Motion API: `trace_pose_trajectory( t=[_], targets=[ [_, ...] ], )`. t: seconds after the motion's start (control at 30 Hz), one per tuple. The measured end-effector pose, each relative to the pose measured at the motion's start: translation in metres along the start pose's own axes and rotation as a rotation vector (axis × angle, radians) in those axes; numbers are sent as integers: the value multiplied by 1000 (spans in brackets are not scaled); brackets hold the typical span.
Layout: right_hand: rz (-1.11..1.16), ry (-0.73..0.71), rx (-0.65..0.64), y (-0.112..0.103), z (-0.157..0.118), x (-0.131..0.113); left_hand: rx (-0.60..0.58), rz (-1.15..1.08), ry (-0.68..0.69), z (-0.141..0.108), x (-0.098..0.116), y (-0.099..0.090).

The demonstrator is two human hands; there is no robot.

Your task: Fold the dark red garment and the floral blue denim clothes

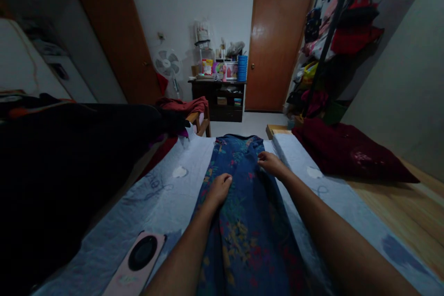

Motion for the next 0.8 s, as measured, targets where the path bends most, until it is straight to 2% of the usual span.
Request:
trace_pose_trajectory(
  t=[0.13, 0.37, 0.63, 0.8],
  targets=[
    [-28, 49, 47, 11, 33, 7, 32, 3, 68, -9, 0, 2],
    [-43, 69, 64, 27, 78, 9, -13, 94, 35, -11, -2, 8],
    [3, 142, 65, 45, 119, 11, -80, 313, 46, -11, 5, 10],
    [55, 150, 76, 52, 135, 12, -103, 296, 66, -8, 8, 5]
  ],
)
Point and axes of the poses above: each hand's wrist, its own z-axis towards the middle knuckle, its own y-axis out of the palm, x = y × z, the point moved 4 cm from there along z, towards the middle knuckle, and after that the axes turned 9 degrees about y, right-handed, at the moved point
